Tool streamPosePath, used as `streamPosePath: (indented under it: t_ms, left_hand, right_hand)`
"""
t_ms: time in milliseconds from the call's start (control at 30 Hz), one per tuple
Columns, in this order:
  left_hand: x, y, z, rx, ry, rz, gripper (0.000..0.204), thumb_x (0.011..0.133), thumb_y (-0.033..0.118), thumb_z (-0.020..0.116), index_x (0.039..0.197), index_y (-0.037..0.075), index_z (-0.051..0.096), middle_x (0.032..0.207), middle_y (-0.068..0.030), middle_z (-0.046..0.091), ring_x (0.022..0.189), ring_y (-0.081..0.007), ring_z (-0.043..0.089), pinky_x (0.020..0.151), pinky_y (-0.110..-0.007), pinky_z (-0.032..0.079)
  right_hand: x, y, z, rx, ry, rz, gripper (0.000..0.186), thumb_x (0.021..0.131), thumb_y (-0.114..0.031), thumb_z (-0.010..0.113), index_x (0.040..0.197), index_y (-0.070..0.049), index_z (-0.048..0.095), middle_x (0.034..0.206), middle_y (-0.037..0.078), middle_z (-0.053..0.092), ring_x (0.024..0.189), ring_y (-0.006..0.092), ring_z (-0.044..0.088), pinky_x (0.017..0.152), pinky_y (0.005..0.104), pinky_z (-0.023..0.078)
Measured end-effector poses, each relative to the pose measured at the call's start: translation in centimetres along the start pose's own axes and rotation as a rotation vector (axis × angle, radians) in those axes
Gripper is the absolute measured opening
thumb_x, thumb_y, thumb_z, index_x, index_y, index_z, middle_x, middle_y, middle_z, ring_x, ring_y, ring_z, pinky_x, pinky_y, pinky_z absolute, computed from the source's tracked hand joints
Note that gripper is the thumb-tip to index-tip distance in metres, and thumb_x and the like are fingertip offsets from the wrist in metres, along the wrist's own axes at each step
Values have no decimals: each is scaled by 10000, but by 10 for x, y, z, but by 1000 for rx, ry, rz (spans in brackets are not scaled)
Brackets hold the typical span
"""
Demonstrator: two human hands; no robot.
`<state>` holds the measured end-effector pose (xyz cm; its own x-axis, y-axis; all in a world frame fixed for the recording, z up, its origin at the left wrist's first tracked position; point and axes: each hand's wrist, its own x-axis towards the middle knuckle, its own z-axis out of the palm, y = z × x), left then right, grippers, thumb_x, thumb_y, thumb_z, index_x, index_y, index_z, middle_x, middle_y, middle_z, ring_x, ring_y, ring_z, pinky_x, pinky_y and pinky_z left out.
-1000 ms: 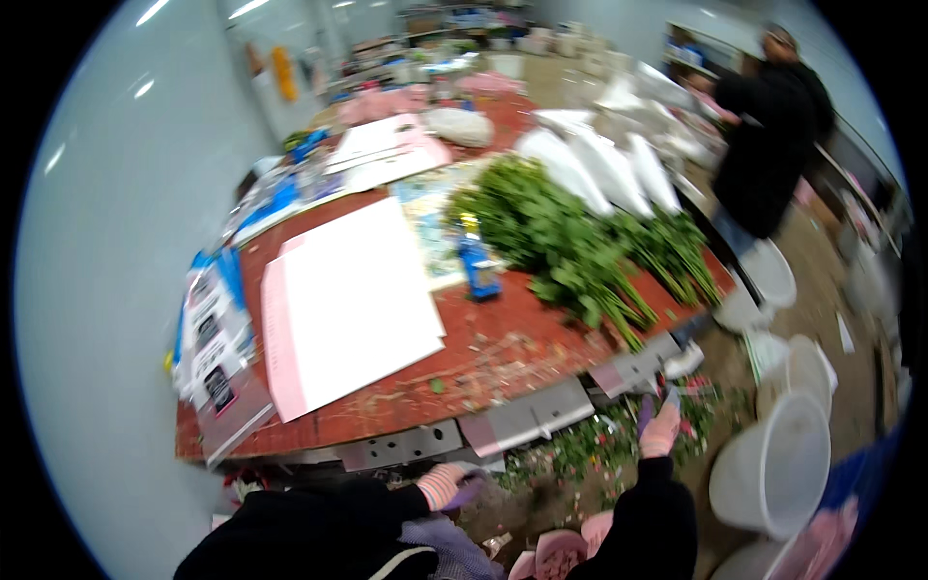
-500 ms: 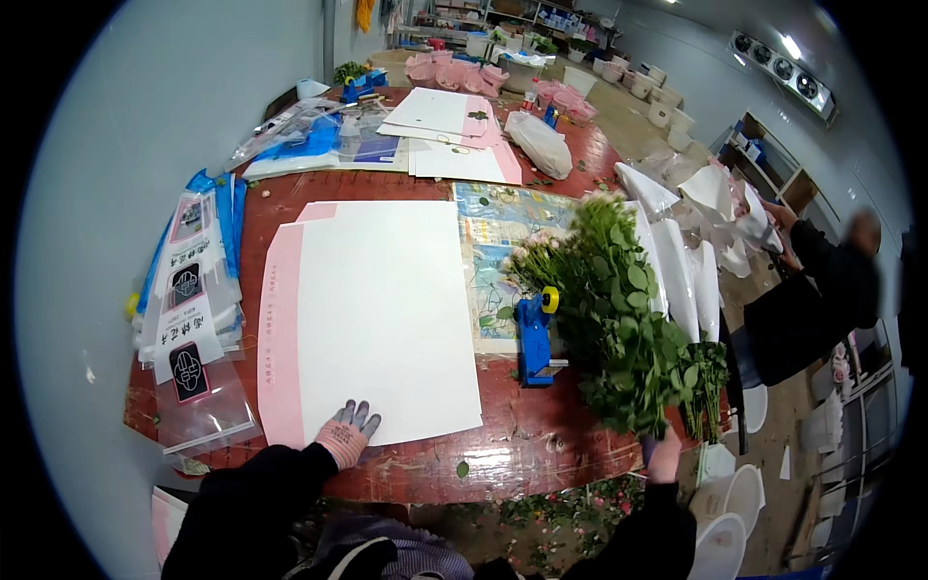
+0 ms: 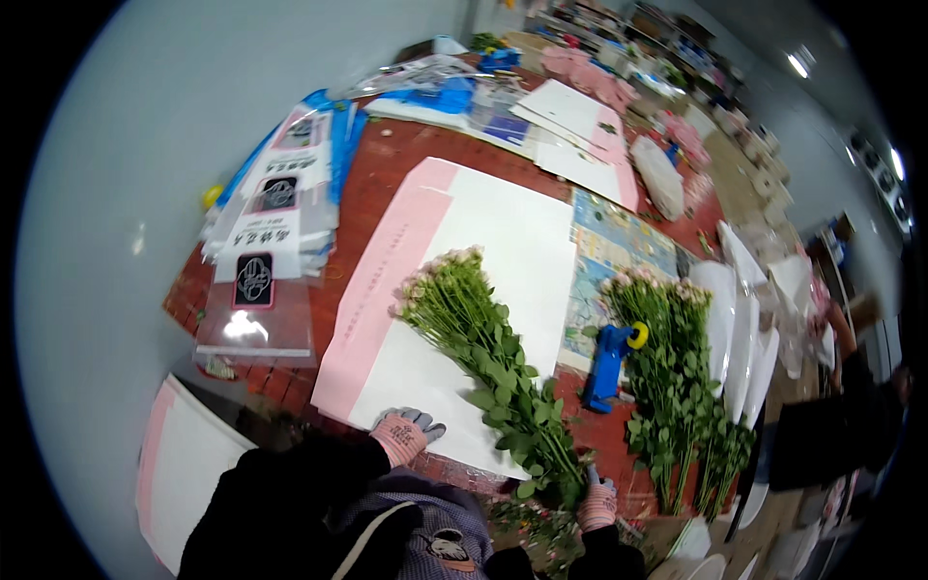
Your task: The person wraps bouquets of flowers in pink and white paper on a work table. They fold the paper around the stems, secure the wrapping with tape, and place the finished bouquets into a white bucket.
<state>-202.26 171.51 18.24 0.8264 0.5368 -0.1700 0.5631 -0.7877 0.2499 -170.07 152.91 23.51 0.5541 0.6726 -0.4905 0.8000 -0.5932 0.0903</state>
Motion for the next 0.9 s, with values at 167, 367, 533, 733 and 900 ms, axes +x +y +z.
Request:
streamPosePath:
  t_ms: [167,367,533,733,900]
  left_hand:
    - [0,6,22,26,48,-98,375,872,256,355,1167,52,466,1250,-141,450,1209,-296,368,1011,-467,242]
    - [13,22,10,-149,-258,-40,412,903,299,267,1279,170,376,1398,-194,274,1280,-391,262,1056,-482,171]
    - [-38,41,111,-644,-223,-97,487,922,425,179,1368,244,251,1447,-135,177,1331,-317,159,1076,-435,128]
    - [-66,22,-37,-498,-694,102,535,907,471,185,1373,214,244,1438,-165,190,1338,-317,146,1082,-429,101]
    - [-68,17,15,-762,-753,-133,699,838,600,209,1323,117,357,1337,-177,369,1206,-332,381,1011,-424,286]
  right_hand:
    - [63,-127,-80,312,450,-796,1104,560,-430,786,1299,137,194,1255,343,344,1182,421,359,999,424,296]
    - [153,-197,-29,420,127,-511,1015,590,-131,784,1384,-68,154,1184,177,516,1054,310,514,873,370,437]
    - [71,-220,-69,235,124,-776,888,580,-72,736,1342,-98,281,1060,149,537,919,303,542,779,379,462]
    - [84,-222,-11,-287,36,-712,959,551,-196,751,1366,-274,252,1210,210,425,1018,388,502,830,429,444]
    - [84,-238,-11,-160,-18,-702,963,544,-200,755,1365,-286,259,1260,186,376,1079,382,455,894,443,395]
